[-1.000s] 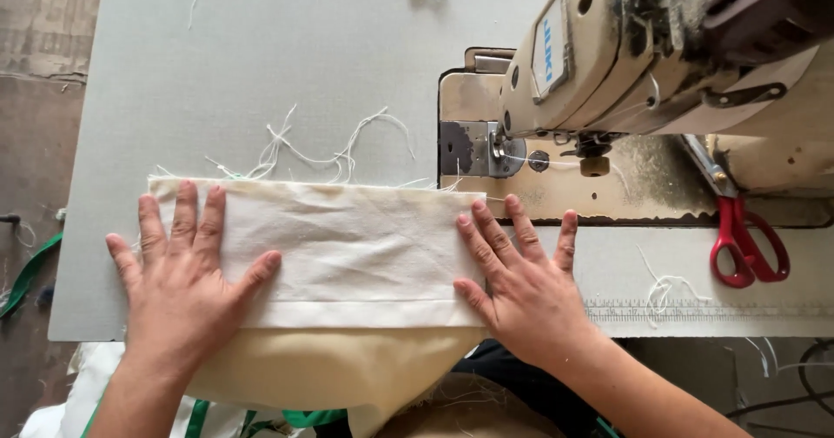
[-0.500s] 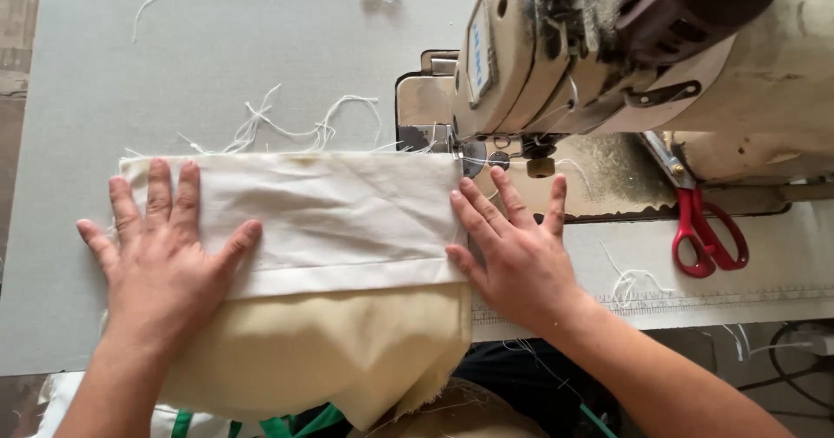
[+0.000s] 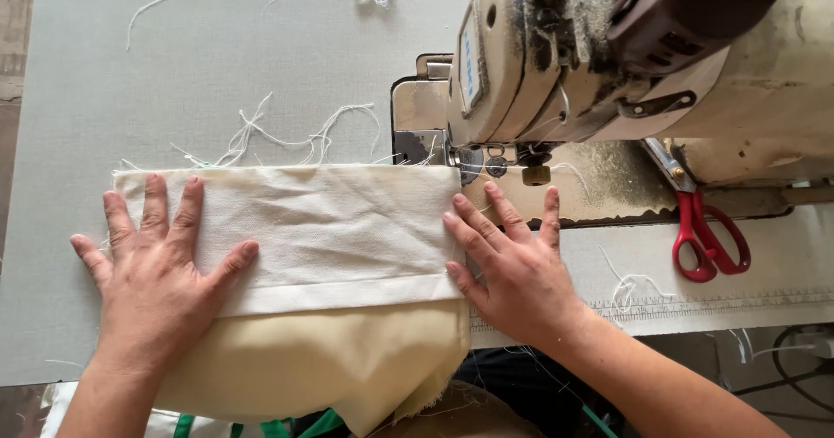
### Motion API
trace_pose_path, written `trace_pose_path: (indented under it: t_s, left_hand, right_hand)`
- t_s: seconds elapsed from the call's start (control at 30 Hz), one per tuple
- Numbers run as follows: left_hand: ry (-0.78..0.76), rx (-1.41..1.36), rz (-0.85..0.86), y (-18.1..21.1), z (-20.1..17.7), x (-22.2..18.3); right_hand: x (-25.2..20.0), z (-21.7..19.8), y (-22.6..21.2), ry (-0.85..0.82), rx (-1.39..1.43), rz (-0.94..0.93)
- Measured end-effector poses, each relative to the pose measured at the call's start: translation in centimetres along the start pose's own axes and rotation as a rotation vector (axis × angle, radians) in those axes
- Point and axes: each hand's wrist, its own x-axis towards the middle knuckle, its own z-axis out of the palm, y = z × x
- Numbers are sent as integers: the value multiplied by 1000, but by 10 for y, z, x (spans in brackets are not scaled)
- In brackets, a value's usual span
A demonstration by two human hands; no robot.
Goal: Sewing fabric bags using an industrial sewing machine, trimming excess threads with scissors, and sorting them into a basket.
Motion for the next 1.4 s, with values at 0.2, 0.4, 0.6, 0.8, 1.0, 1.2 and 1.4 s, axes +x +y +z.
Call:
trace_pose_path:
  t_s: [0.2,0.4,0.6,0.8,1.0,1.2,1.4]
  left_hand:
    - [2,-4,-28,2,5,1]
    - [19,-12,-15,3,5,3]
    - [-78,-33,-50,9,-3,1]
    - [-15,27,-14,1,9,-4]
    - [-37,17,-7,9,6,-2]
    - [-11,-9,-37,5,0,0]
    - [-4,-7,-26,8,-3,1]
  right_hand:
    - [2,0,5,3,-35,7]
    - [6,0,9,2,-46,-2]
    - [6,-2,9,16,30,-16]
    - [-1,0,9,43,-6,-51]
    - [0,-1,13,23,3,-42]
    - [6,1,8,48,9,-52]
    - [5,1,7,72,24,-48]
